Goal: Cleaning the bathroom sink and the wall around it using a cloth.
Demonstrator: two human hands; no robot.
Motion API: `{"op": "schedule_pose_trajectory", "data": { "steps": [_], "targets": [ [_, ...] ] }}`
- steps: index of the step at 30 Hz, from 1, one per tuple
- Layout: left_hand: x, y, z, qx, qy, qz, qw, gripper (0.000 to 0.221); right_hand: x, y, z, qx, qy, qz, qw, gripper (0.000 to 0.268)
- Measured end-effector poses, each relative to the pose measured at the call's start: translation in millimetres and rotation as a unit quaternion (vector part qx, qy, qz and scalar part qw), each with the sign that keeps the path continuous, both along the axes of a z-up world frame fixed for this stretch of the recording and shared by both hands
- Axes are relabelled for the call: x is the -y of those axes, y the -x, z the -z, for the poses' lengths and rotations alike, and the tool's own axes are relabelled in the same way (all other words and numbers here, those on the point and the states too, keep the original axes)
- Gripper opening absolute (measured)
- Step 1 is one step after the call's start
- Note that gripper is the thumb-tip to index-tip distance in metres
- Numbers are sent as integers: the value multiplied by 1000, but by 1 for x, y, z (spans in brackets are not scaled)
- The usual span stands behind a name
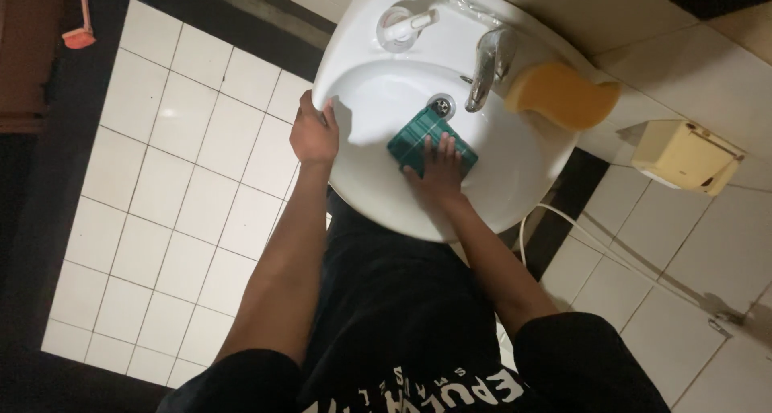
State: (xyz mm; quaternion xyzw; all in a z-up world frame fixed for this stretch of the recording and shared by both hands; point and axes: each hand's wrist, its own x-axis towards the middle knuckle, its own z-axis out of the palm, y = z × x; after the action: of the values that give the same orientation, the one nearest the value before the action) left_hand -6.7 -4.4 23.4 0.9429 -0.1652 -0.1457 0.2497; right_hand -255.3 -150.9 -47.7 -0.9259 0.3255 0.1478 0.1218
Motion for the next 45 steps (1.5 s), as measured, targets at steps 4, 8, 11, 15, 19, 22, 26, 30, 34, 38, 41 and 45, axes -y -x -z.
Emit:
{"op": "schedule_pose_trajectory", "data": {
  "steps": [4,8,11,15,19,22,26,30,34,38,41,45],
  "targets": [
    [3,2,-8,2,6,-7,1000,43,4,-16,10,-21,-17,1,1000,104],
    [4,1,-4,3,14,-12,1000,43,22,-38,55,76,112,-58,989,102],
    [2,2,-2,11,21,-12,1000,43,28,-70,27,68,47,-40,996,105],
    [1,-1,-2,14,25,-3,1000,42,23,-93,27,0,-92,14,996,123],
    [-2,2,-1,10,32,-4,999,43,10,-75,24,3,-82,-37,996,121],
    [0,3,3,32,44,-2,999,40,-4,-49,35,74,75,-102,989,110],
    [-1,1,6,34,26,-5,999,40,-12,-31,13,42,23,-124,991,99],
    [0,6,3,24,1,-12,1000,42,-6,-27,-4,-37,-70,-122,989,90],
    [1,1,12,30,-9,-3,1000,42,-8,-27,42,62,72,-138,986,94],
    [1,2,8,20,-2,1,1000,41,1,-47,48,131,204,-166,956,80],
    [-2,0,8,18,7,-9,1000,42,8,-84,26,62,75,-130,987,76],
    [-1,1,1,14,21,1,1000,41,7,-102,7,9,-20,-76,997,78]
  ]
}}
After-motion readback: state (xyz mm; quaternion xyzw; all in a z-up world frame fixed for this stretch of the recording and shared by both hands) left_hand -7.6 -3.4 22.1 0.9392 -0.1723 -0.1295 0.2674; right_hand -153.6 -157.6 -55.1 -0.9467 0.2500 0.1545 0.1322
